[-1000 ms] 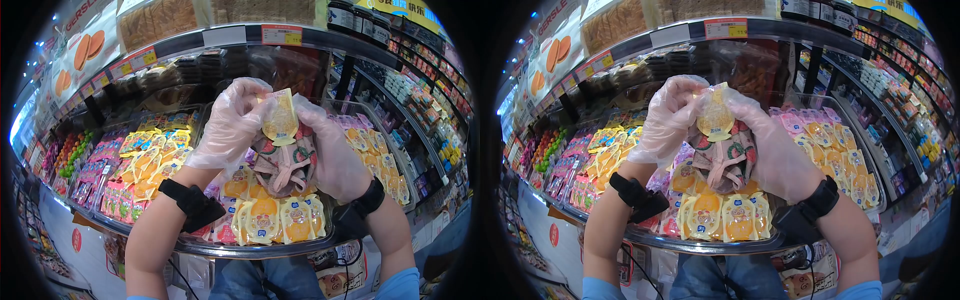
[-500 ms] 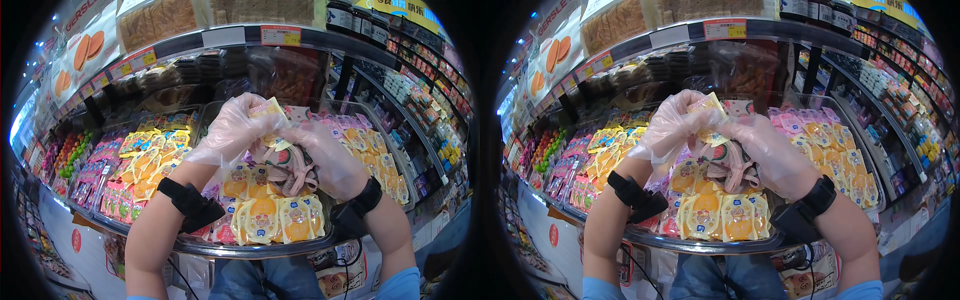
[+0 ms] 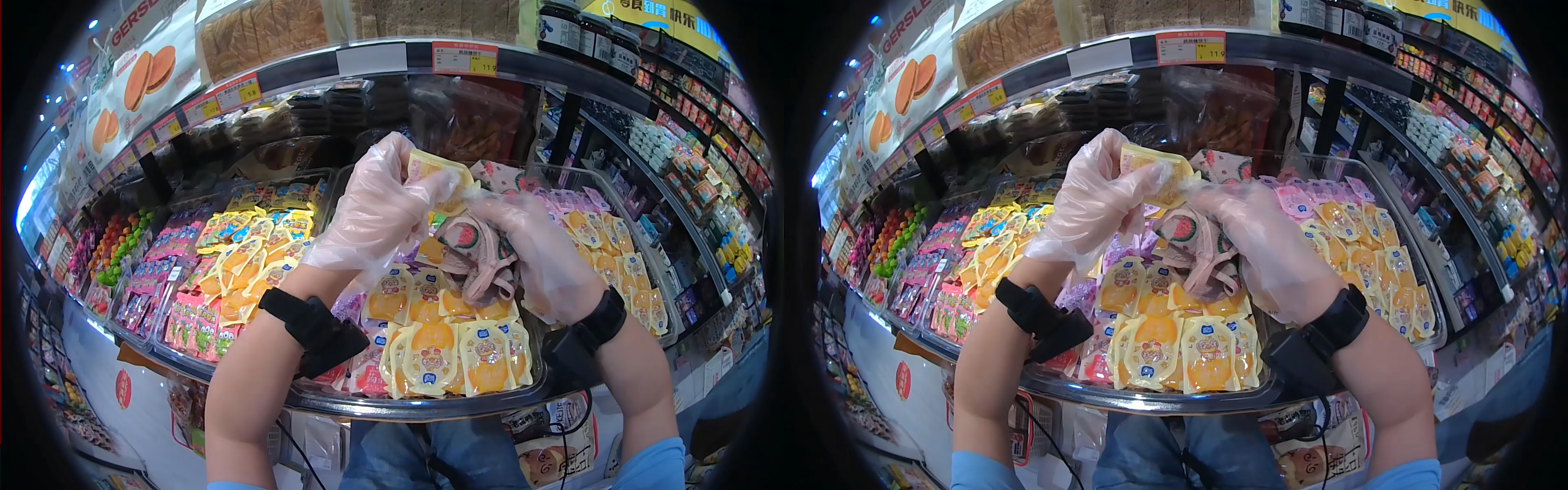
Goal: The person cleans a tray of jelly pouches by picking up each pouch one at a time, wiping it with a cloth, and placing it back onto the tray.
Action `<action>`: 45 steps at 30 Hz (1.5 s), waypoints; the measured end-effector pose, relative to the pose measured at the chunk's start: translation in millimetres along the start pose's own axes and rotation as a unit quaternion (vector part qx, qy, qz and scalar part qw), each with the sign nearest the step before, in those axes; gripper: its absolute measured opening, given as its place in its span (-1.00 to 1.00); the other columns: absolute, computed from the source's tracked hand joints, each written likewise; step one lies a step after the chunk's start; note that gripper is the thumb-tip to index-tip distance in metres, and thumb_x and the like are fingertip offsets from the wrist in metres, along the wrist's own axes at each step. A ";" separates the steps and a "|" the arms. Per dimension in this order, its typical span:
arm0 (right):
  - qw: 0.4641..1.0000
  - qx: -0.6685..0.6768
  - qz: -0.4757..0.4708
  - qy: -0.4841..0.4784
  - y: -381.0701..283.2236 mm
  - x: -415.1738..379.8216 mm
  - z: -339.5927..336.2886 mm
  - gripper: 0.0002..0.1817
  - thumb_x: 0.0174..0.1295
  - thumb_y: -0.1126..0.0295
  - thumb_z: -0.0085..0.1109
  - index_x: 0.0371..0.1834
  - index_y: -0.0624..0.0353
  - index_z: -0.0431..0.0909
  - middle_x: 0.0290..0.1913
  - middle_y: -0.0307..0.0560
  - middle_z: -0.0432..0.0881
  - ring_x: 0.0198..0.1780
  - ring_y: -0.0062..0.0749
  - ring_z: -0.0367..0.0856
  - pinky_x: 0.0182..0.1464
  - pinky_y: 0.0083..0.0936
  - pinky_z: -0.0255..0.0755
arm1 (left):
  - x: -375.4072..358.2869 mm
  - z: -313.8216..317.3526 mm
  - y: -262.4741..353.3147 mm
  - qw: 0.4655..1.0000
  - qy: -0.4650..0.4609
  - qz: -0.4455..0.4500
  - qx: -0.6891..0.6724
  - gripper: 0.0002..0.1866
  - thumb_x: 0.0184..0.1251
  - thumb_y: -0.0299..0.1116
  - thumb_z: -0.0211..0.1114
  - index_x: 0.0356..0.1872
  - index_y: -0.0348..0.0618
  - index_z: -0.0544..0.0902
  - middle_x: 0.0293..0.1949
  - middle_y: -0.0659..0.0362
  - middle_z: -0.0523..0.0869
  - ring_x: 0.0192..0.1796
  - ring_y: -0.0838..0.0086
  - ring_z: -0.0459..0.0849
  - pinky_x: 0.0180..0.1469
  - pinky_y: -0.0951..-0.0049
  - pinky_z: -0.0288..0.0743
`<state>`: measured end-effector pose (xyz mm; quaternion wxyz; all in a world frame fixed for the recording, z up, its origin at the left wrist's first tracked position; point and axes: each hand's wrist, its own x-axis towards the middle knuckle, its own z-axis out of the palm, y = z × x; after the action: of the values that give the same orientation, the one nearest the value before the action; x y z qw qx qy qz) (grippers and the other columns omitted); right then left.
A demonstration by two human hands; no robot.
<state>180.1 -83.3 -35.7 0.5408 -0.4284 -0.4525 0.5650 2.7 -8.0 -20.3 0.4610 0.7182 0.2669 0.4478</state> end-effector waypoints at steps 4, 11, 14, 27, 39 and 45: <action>0.999 0.045 -0.023 -0.011 2.7 3.7 -6.7 -0.71 0.50 0.22 -0.02 0.01 0.20 0.54 -0.15 -0.15 0.70 -0.18 -0.48 0.72 -0.09 -0.48 0.66 | 3.5 -4.5 -0.4 0.995 0.085 0.031 0.032 -0.79 0.37 -0.45 0.31 -0.31 -0.23 0.41 -0.34 0.17 0.66 -0.45 0.66 0.63 -0.50 0.62 0.52; 0.974 0.219 -0.017 0.045 -5.2 4.6 15.4 -0.63 0.56 0.06 -0.13 0.04 0.11 0.52 -0.21 -0.19 0.67 -0.19 -0.45 0.70 -0.09 -0.42 0.62 | 4.7 0.2 -27.1 0.920 -0.088 0.296 0.240 -0.73 0.28 -0.65 0.25 -0.01 -0.30 0.65 -0.01 0.03 0.74 0.01 0.41 0.72 0.07 0.43 0.60; 0.974 0.217 -0.064 0.030 -5.9 -1.4 14.3 -0.68 0.54 0.12 -0.08 0.01 0.10 0.55 -0.19 -0.23 0.67 -0.17 -0.51 0.70 -0.13 -0.48 0.61 | -8.4 5.2 2.4 0.964 -0.155 0.133 0.171 -0.63 0.23 -0.66 0.25 0.08 -0.29 0.64 0.05 0.01 0.72 0.05 0.39 0.69 0.12 0.40 0.57; 0.998 0.038 -0.043 -0.005 -1.7 2.4 -3.0 -0.72 0.37 0.35 0.16 -0.03 0.36 0.62 -0.15 -0.07 0.71 -0.27 -0.48 0.70 -0.28 -0.56 0.59 | -1.2 1.4 -1.3 0.969 -0.060 0.011 0.241 -0.64 0.29 -0.17 0.45 -0.26 -0.25 0.53 -0.35 0.25 0.57 -0.30 0.61 0.54 -0.22 0.51 0.51; 0.998 0.009 -0.043 0.035 -6.7 -0.7 -1.8 -0.70 0.34 0.36 0.18 0.03 0.35 0.56 -0.04 -0.06 0.67 -0.06 -0.43 0.69 -0.03 -0.49 0.57 | -2.8 -1.8 -1.6 0.981 -0.110 -0.033 0.157 -0.67 0.42 -0.11 0.29 -0.26 -0.17 0.46 -0.34 0.28 0.42 -0.24 0.61 0.40 -0.13 0.49 0.38; 0.997 0.047 -0.060 0.019 -3.3 2.1 0.2 -0.69 0.38 0.37 0.14 0.05 0.38 0.55 -0.05 -0.03 0.69 -0.10 -0.43 0.70 -0.05 -0.50 0.60 | 0.6 -5.3 -6.8 0.981 -0.082 0.010 0.174 -0.72 0.48 -0.21 0.19 -0.35 -0.21 0.47 -0.40 0.26 0.44 -0.31 0.60 0.37 -0.22 0.47 0.37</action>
<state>180.5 -81.2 -32.5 0.6017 -0.3849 -0.4399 0.5442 -1.6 -2.3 -25.3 0.3452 0.8242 0.2950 0.3385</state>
